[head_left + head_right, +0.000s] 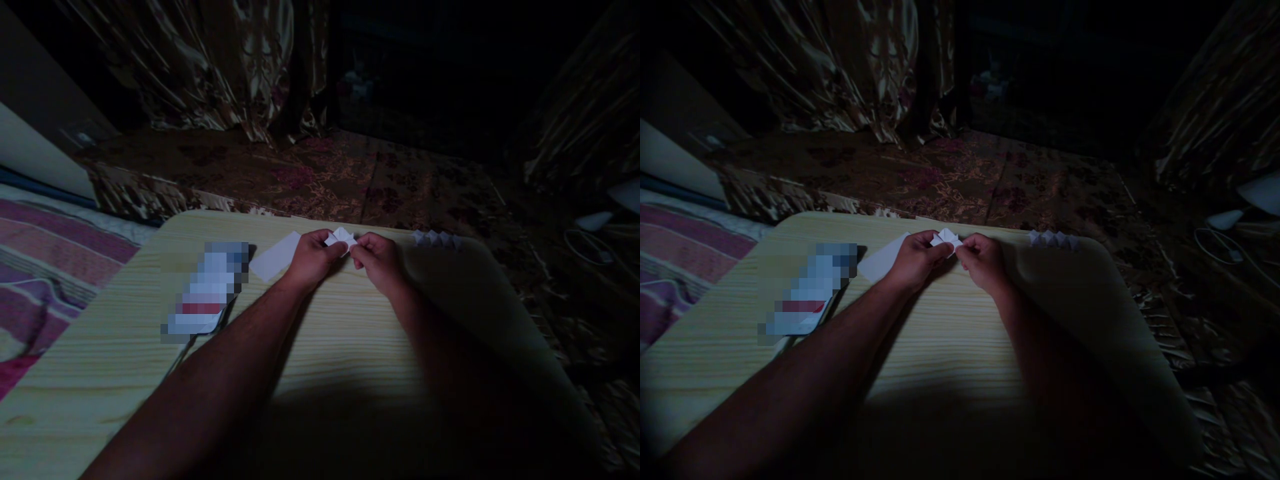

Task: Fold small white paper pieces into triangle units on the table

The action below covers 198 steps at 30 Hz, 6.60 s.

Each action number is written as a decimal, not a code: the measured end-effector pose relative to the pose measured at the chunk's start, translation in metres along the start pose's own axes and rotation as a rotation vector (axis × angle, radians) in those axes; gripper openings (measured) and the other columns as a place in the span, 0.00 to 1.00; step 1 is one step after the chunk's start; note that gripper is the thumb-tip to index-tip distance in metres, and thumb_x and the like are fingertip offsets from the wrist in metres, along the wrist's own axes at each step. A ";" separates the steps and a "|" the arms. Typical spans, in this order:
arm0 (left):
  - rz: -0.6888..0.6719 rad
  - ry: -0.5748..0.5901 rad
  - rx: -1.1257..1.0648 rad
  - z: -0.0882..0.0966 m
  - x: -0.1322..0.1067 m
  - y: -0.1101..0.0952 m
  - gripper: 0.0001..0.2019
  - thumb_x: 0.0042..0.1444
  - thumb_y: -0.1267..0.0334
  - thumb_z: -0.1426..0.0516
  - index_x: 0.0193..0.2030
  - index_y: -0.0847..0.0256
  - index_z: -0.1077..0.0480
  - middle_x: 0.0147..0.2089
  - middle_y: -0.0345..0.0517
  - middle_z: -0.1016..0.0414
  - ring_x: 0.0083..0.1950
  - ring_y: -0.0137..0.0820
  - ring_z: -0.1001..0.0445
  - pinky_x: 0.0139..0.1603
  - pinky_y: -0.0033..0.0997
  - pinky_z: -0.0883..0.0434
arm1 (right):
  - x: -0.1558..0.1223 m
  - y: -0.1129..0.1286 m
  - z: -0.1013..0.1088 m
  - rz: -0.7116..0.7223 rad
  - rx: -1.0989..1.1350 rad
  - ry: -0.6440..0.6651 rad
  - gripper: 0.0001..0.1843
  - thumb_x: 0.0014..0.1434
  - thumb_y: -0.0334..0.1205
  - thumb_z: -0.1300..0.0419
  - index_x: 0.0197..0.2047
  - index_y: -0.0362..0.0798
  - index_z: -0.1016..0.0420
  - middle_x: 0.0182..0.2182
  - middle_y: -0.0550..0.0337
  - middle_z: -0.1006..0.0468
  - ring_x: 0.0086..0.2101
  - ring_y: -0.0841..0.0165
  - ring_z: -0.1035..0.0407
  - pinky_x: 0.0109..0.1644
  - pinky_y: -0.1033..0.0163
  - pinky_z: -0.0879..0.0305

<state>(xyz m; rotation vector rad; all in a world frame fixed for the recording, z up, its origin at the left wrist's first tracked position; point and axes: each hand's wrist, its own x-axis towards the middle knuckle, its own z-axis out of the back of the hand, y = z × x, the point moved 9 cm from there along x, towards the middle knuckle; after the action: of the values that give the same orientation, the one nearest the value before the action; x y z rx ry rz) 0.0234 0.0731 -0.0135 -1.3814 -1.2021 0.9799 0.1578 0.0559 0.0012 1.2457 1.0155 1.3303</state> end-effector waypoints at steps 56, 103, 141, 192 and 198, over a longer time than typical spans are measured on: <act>-0.105 -0.208 0.060 0.011 -0.005 -0.015 0.12 0.45 0.59 0.35 0.33 0.64 0.27 0.25 0.41 0.26 0.24 0.24 0.33 0.25 0.24 0.36 | -0.006 0.014 0.003 0.182 -0.092 -0.118 0.10 0.53 0.43 0.38 0.38 0.47 0.24 0.35 0.56 0.20 0.35 0.66 0.26 0.37 0.64 0.31; -0.159 -0.107 0.075 0.006 -0.002 -0.010 0.09 0.47 0.62 0.37 0.35 0.63 0.21 0.29 0.43 0.22 0.28 0.27 0.29 0.30 0.26 0.33 | 0.000 0.007 0.010 0.192 -0.180 -0.157 0.08 0.54 0.42 0.40 0.34 0.48 0.24 0.27 0.60 0.21 0.27 0.68 0.28 0.31 0.65 0.34; -0.121 -0.056 -0.060 0.002 -0.003 -0.013 0.13 0.43 0.63 0.33 0.37 0.62 0.27 0.29 0.40 0.25 0.26 0.26 0.30 0.27 0.25 0.35 | 0.002 0.004 0.005 0.095 0.106 -0.020 0.20 0.50 0.39 0.37 0.47 0.48 0.28 0.26 0.65 0.22 0.25 0.72 0.29 0.30 0.66 0.31; -0.082 -0.037 -0.126 -0.001 0.000 -0.008 0.23 0.39 0.66 0.31 0.44 0.62 0.31 0.28 0.38 0.26 0.28 0.27 0.26 0.33 0.27 0.29 | 0.008 -0.004 0.007 0.045 0.113 -0.041 0.12 0.48 0.44 0.34 0.33 0.46 0.26 0.26 0.62 0.23 0.27 0.72 0.31 0.32 0.65 0.33; -0.158 -0.064 -0.062 0.002 0.000 -0.010 0.19 0.41 0.68 0.33 0.41 0.60 0.32 0.27 0.36 0.28 0.26 0.26 0.28 0.29 0.26 0.30 | 0.007 -0.005 0.007 0.048 0.109 -0.051 0.10 0.49 0.43 0.34 0.32 0.46 0.25 0.26 0.62 0.23 0.26 0.72 0.31 0.32 0.66 0.34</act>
<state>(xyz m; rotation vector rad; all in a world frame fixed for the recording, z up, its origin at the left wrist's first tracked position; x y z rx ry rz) 0.0204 0.0734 -0.0040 -1.2898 -1.3781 0.8872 0.1661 0.0634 -0.0022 1.3864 1.0391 1.2882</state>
